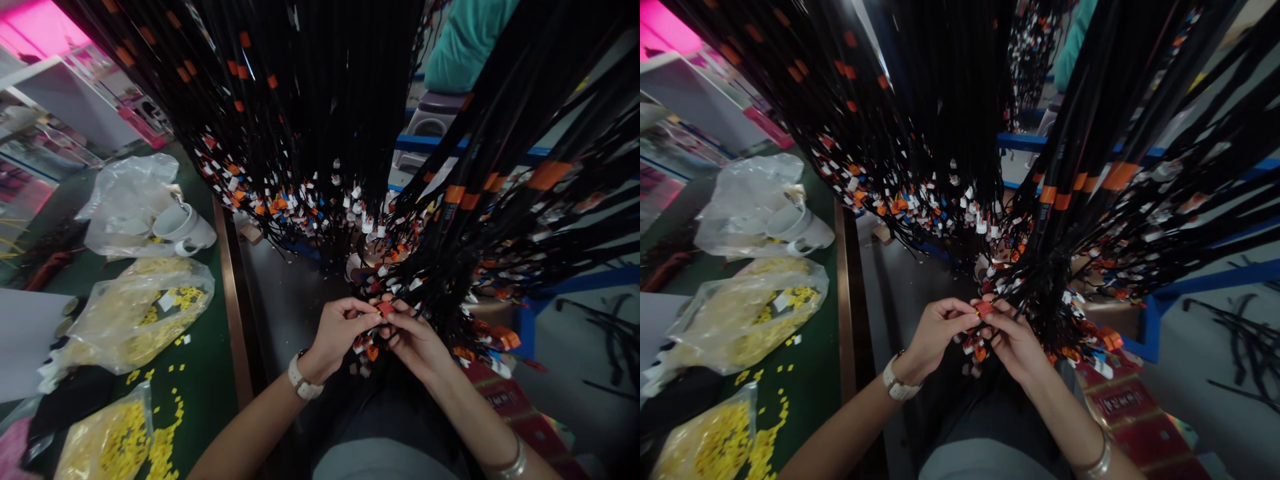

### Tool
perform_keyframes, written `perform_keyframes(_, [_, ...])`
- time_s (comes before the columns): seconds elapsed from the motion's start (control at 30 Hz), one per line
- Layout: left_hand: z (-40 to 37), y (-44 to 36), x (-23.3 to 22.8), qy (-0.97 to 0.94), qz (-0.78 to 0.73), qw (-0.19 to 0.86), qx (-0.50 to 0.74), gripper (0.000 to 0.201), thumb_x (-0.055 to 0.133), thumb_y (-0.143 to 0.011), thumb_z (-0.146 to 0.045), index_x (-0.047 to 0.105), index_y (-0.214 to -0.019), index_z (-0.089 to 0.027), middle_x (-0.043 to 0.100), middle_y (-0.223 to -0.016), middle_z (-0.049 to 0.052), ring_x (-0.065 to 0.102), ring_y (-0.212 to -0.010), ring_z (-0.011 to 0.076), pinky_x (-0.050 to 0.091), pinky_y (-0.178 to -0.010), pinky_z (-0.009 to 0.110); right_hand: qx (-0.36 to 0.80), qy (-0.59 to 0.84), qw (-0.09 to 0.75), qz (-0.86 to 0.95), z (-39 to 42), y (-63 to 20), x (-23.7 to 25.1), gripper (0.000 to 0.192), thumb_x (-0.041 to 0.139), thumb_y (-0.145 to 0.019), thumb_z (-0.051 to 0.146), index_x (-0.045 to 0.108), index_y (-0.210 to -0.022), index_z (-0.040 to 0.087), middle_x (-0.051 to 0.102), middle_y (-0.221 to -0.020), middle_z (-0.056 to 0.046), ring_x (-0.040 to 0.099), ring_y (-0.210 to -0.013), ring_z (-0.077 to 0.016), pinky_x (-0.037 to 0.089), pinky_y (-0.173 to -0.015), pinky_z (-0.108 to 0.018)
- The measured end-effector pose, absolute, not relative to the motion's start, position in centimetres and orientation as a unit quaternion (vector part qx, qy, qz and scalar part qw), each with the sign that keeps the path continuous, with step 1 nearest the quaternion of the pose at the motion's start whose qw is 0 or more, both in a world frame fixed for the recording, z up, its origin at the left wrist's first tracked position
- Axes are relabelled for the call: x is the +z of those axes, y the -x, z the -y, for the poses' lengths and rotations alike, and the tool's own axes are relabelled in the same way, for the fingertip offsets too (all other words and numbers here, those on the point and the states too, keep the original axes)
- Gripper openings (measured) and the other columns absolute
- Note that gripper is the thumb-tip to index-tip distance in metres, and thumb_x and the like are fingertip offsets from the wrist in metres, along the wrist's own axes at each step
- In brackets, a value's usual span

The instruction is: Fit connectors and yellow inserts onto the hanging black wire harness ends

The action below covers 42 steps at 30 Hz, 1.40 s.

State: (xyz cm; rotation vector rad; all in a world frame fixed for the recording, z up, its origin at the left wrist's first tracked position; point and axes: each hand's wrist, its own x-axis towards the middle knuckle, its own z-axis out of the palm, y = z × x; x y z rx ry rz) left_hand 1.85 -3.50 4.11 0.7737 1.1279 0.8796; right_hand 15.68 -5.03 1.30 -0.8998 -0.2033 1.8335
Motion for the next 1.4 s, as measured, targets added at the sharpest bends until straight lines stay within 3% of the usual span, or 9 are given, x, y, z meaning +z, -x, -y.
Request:
perform_keyframes(0.3, [3.4,-1.7,4.1,-0.316,-0.497,0.722,0.363,0.027,0.079,-0.059,-0.028,0.06,-0.07,-0.012,0.054,-0.058,-0.004,0.044,-0.051,0.0037,0.03,-0.047,0.015,0.743,0.418,0.505,0.134,5.4,-15.8,1.8,0.029,0.077,-0.062,0.02,0.069,-0.09,0.023,0.067,-0.078,0.002,0.052,-0.054,-0.0072,0.039,-0.047,-0.018])
perform_keyframes(0.57, [3.0,-0.9,3.6,-0.284,-0.419,0.808,0.301,0.037,0.074,-0.067,-0.035,0.063,-0.095,-0.013,0.045,-0.06,-0.005,0.025,-0.044,-0.0002,0.015,-0.042,0.018,0.74,0.412,0.499,0.18,5.4,-16.0,1.9,0.029,0.077,-0.065,0.023,0.07,-0.092,0.023,0.066,-0.082,0.002,0.051,-0.061,-0.0089,0.038,-0.054,-0.021])
perform_keyframes(0.77, [2.9,-0.7,3.5,-0.284,-0.406,0.815,0.302,0.046,0.075,-0.066,-0.034,0.065,-0.106,-0.015,0.058,-0.074,0.002,0.023,-0.046,0.0001,0.012,-0.042,0.02,0.738,0.421,0.487,0.204,5.4,-16.1,2.1,0.03,0.077,-0.066,0.025,0.069,-0.095,0.023,0.064,-0.079,0.001,0.047,-0.059,-0.009,0.037,-0.053,-0.021])
perform_keyframes(0.97, [3.0,-0.7,3.7,-0.357,-0.471,0.724,0.355,0.036,0.075,-0.064,-0.034,0.071,-0.094,-0.014,0.053,-0.057,-0.002,0.027,-0.046,0.0027,0.019,-0.045,0.02,0.687,0.457,0.514,0.234,5.5,-15.3,2.2,0.038,0.076,-0.067,0.029,0.064,-0.103,0.027,0.064,-0.091,0.0,0.054,-0.07,-0.0123,0.044,-0.056,-0.021])
perform_keyframes(1.1, [3.0,-0.6,4.3,-0.427,-0.494,0.649,0.39,0.029,0.073,-0.066,-0.033,0.073,-0.089,-0.016,0.047,-0.052,-0.004,0.033,-0.049,0.0049,0.027,-0.049,0.02,0.652,0.466,0.554,0.225,5.8,-14.5,2.3,0.031,0.079,-0.064,0.029,0.064,-0.091,0.024,0.064,-0.089,-0.001,0.058,-0.078,-0.0156,0.051,-0.064,-0.025])
perform_keyframes(1.4, [3.7,-0.8,4.7,-0.557,-0.521,0.53,0.372,0.023,0.066,-0.072,-0.03,0.074,-0.088,-0.016,0.036,-0.049,-0.006,0.031,-0.049,0.0062,0.025,-0.049,0.02,0.645,0.457,0.542,0.285,6.1,-15.4,2.7,0.034,0.077,-0.066,0.026,0.065,-0.097,0.025,0.066,-0.08,-0.001,0.058,-0.062,-0.013,0.049,-0.052,-0.022])
